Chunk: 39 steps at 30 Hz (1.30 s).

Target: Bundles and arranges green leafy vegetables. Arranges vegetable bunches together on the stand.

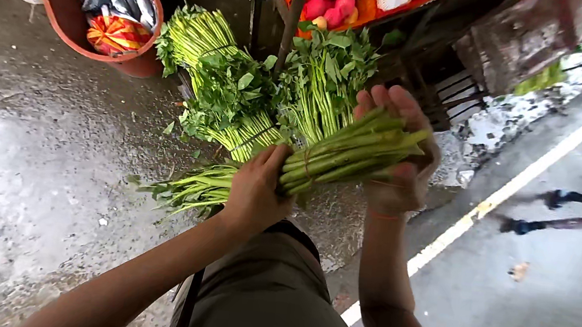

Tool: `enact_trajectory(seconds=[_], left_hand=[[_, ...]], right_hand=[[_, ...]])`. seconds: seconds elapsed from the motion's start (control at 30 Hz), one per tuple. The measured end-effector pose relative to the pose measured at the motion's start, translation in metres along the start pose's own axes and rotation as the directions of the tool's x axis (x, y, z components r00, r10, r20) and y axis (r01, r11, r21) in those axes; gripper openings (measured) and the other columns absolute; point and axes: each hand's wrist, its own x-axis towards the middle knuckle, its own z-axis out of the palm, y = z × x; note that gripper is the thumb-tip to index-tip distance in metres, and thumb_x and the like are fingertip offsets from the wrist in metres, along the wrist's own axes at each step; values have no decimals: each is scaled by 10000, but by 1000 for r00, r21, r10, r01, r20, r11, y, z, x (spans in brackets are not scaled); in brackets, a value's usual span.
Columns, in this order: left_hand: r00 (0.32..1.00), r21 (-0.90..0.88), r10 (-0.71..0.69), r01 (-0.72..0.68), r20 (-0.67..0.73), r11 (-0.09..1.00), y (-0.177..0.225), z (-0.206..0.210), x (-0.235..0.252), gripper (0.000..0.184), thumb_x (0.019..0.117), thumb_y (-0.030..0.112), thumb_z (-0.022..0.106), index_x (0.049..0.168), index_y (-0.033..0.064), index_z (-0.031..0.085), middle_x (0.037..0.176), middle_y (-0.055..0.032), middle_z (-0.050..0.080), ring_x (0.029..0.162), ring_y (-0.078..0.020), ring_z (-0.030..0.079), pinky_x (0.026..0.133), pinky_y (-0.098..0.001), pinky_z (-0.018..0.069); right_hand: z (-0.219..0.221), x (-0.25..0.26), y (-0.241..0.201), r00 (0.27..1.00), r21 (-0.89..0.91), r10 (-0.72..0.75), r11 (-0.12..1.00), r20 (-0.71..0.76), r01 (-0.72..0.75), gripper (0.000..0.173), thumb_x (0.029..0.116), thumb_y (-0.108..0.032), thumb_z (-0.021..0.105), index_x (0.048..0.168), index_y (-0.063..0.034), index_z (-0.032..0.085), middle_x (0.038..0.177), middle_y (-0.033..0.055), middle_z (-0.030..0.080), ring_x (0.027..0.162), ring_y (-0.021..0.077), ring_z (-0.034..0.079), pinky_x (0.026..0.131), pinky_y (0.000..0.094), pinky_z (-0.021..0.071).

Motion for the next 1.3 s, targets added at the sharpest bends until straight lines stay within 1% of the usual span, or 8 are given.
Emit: enact_trajectory(seconds=[0.27,0.5,0.73,0.87,1.0,1.13,1.23,1.3], left_hand=[[977,20,50,-56,206,998,-5,-6,-1,500,709,95,836,1166,65,634,1030,-109,676,885,-288,687,738,-508,581],[913,234,341,-390,225,891,-18,-15,1,556,577,35,869,1102,104,697,959,-102,690,895,-324,679,744,-499,548],[802,275,543,-596,248,754,-19,-26,8,496,668,15,821,1129,145,690,1029,-71,712,952,-292,679,857,-476,534],[725,170,541,-651,425,739,-25,-20,18,576,641,20,867,1174,144,686,1065,-86,702,998,-309,673,916,-496,536],[663,183,434,-650,610,737,-20,-6,27,778,584,7,913,1297,137,630,1173,-130,674,1140,-335,638,1025,-515,485],[713,72,327,-466,620,882,-19,-11,40,1041,701,221,906,1586,125,367,1566,-184,425,1456,-374,399,1222,-579,277],[708,-45,360,-422,608,906,-25,-23,53,423,932,519,657,1197,195,718,1402,-3,605,1367,-217,521,1122,-498,460],[665,-134,374,-384,647,914,-24,-21,55,413,1025,537,501,916,264,793,1290,102,691,1402,-157,511,1225,-562,336]], right_hand=[[-21,32,-49,894,-515,167,853,415,80,655,806,-441,809,1259,13,681,1209,69,730,1092,122,701,932,316,611],[-17,30,-38,480,-652,615,750,626,-111,523,874,-467,730,1285,-143,720,1063,-89,759,946,-75,683,829,164,599],[-40,-5,-5,477,-245,617,736,626,-630,411,822,-452,824,1046,-128,709,948,-35,728,861,62,698,744,236,609],[-46,-50,10,371,-182,687,590,625,-786,706,804,-622,778,1257,-138,537,1142,-27,653,1068,102,641,901,310,565],[-25,-97,8,224,133,676,184,702,-974,764,850,-323,828,1485,-129,451,1285,193,676,967,348,746,769,480,658],[-57,-125,-2,296,-40,737,400,608,-916,830,833,-375,852,1497,-90,443,1191,106,704,927,202,731,803,378,646],[-106,-135,-24,376,-244,771,551,514,-798,916,807,-397,865,1533,-53,424,1321,35,664,1138,74,661,987,279,575],[-144,-140,-38,398,-376,783,592,478,-713,951,803,-410,857,1558,-52,403,1396,25,625,1222,21,604,1060,243,518]])
